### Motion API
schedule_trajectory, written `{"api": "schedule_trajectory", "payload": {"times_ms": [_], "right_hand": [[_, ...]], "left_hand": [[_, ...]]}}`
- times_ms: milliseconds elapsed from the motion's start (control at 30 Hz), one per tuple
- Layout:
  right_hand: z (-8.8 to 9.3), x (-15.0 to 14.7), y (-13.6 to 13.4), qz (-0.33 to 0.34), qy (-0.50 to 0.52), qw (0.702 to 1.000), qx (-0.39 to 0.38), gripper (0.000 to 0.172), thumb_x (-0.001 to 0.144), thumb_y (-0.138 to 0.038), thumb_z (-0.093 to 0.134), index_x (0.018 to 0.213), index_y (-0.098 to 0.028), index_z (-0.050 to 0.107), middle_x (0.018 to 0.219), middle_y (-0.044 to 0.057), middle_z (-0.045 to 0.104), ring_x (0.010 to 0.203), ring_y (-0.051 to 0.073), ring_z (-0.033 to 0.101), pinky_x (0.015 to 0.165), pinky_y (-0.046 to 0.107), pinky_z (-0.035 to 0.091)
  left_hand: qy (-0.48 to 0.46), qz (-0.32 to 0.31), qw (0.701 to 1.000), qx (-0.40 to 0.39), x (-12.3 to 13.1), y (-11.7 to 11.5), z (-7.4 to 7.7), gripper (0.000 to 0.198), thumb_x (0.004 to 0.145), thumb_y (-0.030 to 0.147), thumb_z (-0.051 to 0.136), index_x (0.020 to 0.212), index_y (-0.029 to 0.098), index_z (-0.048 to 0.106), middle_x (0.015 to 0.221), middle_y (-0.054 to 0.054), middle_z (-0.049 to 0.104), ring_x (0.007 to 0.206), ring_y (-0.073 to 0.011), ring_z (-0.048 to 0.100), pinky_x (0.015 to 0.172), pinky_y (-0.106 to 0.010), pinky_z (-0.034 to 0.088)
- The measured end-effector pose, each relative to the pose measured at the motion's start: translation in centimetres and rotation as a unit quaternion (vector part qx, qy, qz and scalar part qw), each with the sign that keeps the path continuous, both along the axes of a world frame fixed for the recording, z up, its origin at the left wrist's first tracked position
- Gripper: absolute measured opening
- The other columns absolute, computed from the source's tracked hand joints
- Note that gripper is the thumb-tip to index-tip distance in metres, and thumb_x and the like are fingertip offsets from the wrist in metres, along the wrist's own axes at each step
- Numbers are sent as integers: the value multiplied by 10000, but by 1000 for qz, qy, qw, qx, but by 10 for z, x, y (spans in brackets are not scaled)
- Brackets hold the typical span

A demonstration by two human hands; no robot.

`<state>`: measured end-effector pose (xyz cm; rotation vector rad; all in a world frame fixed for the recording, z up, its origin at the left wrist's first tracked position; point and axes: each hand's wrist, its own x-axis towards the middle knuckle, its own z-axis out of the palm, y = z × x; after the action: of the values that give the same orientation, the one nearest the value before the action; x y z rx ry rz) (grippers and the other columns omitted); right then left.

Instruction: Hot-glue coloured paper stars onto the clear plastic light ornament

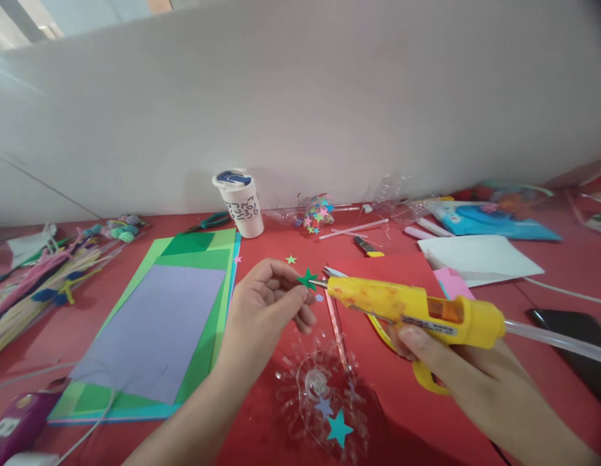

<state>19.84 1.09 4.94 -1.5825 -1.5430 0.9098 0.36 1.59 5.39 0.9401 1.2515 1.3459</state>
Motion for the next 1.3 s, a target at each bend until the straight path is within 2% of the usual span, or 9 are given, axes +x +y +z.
{"api": "schedule_trajectory", "payload": {"times_ms": [233, 667, 767, 867, 933, 1067, 1167, 1233, 1300], "right_hand": [[2, -3, -3, -16, 14, 1000, -10, 309, 644, -532, 601, 495, -264, 571, 454, 3, 508, 526, 225, 535, 602, 335, 520], [0, -2, -4, -12, 6, 1000, 7, 297, 673, -512, 587, 520, -259, 568, 489, -8, 541, 478, 187, 491, 573, 303, 511], [-6, 3, -1, 15, -7, 999, 39, 309, 699, -504, 584, 518, -254, 556, 451, -27, 505, 412, 159, 437, 487, 282, 489], [-11, 8, 4, 62, -29, 994, 86, 363, 742, -535, 560, 520, -248, 546, 416, -34, 478, 350, 142, 388, 325, 255, 380], [-10, 9, 6, 79, -38, 990, 107, 351, 773, -524, 540, 564, -244, 573, 437, -29, 527, 343, 144, 420, 282, 246, 347], [-7, 10, 4, 134, -50, 981, 131, 263, 818, -465, 526, 730, -242, 637, 529, -10, 640, 416, 176, 572, 359, 250, 467], [-9, 13, -2, 153, -92, 967, 180, 185, 824, -399, 549, 729, -250, 606, 668, 23, 708, 555, 207, 661, 476, 276, 521], [-12, 15, -3, 155, -112, 961, 202, 166, 819, -362, 557, 701, -249, 583, 747, 44, 722, 629, 225, 678, 534, 300, 529], [-14, 16, 0, 142, -104, 966, 187, 172, 816, -384, 562, 721, -245, 596, 762, 49, 715, 640, 225, 668, 545, 309, 521]], "left_hand": [[-1, -1, 1000, -1, 0, 1, -1, 129, 686, 124, 630, 723, 179, 519, 513, 40, 635, 396, -93, 587, 385, -173, 467], [3, 0, 1000, 0, 1, 2, 1, 135, 676, 112, 632, 723, 173, 521, 499, 51, 624, 394, -91, 590, 382, -166, 472], [4, -4, 1000, 2, 0, 1, 0, 130, 684, 113, 626, 724, 173, 519, 501, 50, 631, 397, -90, 592, 385, -166, 475], [7, 1, 1000, 2, 0, 0, -1, 128, 693, 117, 623, 732, 175, 517, 506, 54, 632, 401, -87, 590, 388, -164, 474], [12, 5, 1000, 5, 1, 0, -1, 127, 696, 120, 621, 735, 177, 515, 509, 58, 629, 403, -86, 591, 391, -164, 473], [61, 19, 998, 17, 3, -1, 0, 127, 693, 104, 612, 695, 179, 510, 489, 72, 603, 383, -71, 571, 399, -157, 466], [126, 38, 990, 46, 6, -4, -1, 127, 702, 88, 606, 682, 181, 523, 511, 77, 588, 417, -56, 576, 441, -147, 471], [165, 44, 983, 72, 7, -6, -3, 117, 715, 93, 603, 692, 185, 535, 535, 78, 582, 450, -53, 587, 474, -146, 478], [186, 44, 978, 86, 8, -7, -4, 108, 721, 103, 601, 700, 189, 538, 561, 74, 591, 466, -56, 595, 488, -151, 487]]}}
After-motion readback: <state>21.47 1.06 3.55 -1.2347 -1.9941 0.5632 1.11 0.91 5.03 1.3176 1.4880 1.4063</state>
